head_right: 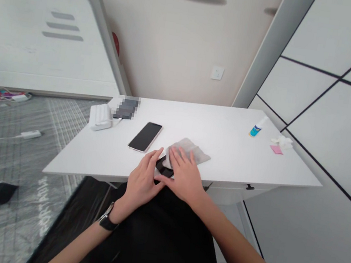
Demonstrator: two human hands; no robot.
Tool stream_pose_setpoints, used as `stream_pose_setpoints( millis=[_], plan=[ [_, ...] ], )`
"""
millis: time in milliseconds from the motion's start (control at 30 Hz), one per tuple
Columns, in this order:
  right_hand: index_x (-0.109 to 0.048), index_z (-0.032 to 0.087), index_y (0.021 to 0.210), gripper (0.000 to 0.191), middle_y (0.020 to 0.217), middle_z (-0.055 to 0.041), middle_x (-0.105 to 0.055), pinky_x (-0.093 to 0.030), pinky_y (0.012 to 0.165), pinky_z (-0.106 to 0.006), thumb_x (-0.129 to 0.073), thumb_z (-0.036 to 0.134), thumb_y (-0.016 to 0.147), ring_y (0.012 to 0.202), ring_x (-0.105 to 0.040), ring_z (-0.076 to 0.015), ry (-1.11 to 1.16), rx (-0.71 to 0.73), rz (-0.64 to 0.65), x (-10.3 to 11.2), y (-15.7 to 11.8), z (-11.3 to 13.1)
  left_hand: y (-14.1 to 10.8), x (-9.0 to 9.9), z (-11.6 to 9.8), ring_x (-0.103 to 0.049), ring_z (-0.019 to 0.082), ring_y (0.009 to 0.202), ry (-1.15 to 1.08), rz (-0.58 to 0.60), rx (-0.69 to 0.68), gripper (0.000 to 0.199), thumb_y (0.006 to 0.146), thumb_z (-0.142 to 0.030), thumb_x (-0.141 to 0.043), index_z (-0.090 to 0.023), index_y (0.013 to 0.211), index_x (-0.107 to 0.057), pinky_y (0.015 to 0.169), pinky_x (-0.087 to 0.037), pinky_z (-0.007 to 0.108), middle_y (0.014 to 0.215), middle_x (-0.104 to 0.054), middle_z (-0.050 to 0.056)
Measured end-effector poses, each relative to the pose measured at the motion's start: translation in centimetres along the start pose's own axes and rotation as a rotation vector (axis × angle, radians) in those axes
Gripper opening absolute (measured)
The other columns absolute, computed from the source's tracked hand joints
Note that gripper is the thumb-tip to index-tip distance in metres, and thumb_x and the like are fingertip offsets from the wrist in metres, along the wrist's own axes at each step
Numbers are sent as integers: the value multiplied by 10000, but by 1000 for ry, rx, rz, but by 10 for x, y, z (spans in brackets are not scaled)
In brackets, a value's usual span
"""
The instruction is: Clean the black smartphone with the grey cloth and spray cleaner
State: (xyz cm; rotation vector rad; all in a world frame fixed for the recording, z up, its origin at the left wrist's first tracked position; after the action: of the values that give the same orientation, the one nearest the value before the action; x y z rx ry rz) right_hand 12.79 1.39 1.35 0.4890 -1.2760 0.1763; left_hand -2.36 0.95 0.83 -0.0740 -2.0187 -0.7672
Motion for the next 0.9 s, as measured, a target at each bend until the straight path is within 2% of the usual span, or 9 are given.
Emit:
stream_pose_setpoints(
  millis=[67, 133, 267, 400, 533, 633, 700, 800, 900],
  plan=[
    [-192, 177, 1665, 924, 1677, -125, -322, -207, 1272, -629, -433, 741, 975, 1562, -285, -349, 64, 127, 22, -1, -16, 22, -1, 0, 0, -568, 303, 1321, 1, 13, 9, 882, 880, -312, -695, -226, 1619, -222, 1001, -570, 397, 1494, -501, 153],
    [-163, 214, 1669, 910, 1669, -109, -342, -211, 1272, -623, -436, 738, 977, 1554, -312, -333, 105, 188, 50, 3, -35, 23, -2, 0, 0, -570, 300, 1320, 7, 20, 17, 884, 860, -248, -684, -217, 1618, -230, 990, -571, 382, 1498, -498, 156],
    [-177, 296, 1660, 746, 1651, -69, -388, -241, 1252, -633, -372, 660, 1039, 1539, -351, -299, 56, 81, 60, 17, -49, -25, -1, 0, -2, -574, 312, 1312, 15, 22, 3, 891, 891, -390, -717, -225, 1621, -235, 988, -569, 392, 1489, -509, 156],
    [-260, 227, 1646, 723, 1642, -101, -401, -221, 1245, -662, -310, 642, 1057, 1538, -348, -330, -62, -69, 6, 19, -17, -60, 1, 1, -3, -579, 309, 1304, 16, -4, -6, 905, 902, -571, -692, -234, 1615, -249, 970, -576, 388, 1466, -532, 149],
    [-344, 136, 1617, 804, 1635, -146, -407, -246, 1243, -653, -386, 678, 1023, 1542, -325, -369, -39, -61, 1, 5, 11, -25, 0, 1, -1, -561, 306, 1328, -8, 1, -2, 885, 909, -521, -695, -235, 1614, -243, 1014, -559, 405, 1474, -516, 149],
    [-306, 136, 1630, 867, 1650, -135, -381, -240, 1264, -620, -417, 716, 996, 1556, -304, -341, 60, 134, 29, -2, -5, 16, -1, 0, -1, -563, 299, 1321, -21, 27, 4, 853, 897, -365, -691, -240, 1613, -243, 997, -568, 398, 1497, -492, 147],
    [-255, 162, 1647, 882, 1654, -116, -374, -224, 1275, -607, -418, 728, 990, 1559, -304, -318, 95, 221, 51, 0, -26, 24, -2, 1, -2, -565, 289, 1314, -21, 40, 5, 853, 872, -242, -656, -245, 1614, -236, 994, -566, 390, 1513, -477, 144],
    [-231, 252, 1654, 778, 1648, -64, -393, -212, 1275, -606, -386, 683, 1026, 1547, -337, -289, 66, 186, 71, 10, -48, -5, -1, 1, -4, -565, 288, 1301, -19, 60, -2, 868, 866, -229, -657, -262, 1620, -229, 1008, -554, 403, 1527, -466, 135],
    [-258, 286, 1647, 688, 1641, -60, -407, -226, 1255, -631, -329, 637, 1059, 1532, -365, -303, -18, 25, 19, 20, -39, -50, 0, 2, -6, -581, 290, 1258, -23, 56, -13, 834, 918, -427, -681, -285, 1618, -251, 1002, -555, 416, 1514, -483, 126]
  ],
)
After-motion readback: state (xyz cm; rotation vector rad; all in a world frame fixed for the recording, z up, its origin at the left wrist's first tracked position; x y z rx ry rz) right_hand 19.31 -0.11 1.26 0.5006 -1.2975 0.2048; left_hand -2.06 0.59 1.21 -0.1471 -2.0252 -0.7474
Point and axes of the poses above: each hand's wrist, its own y-axis towards the middle knuckle, its own x-axis out of the back of the hand, z = x × y, the point moved 4 cm from there along y, towards the middle knuckle
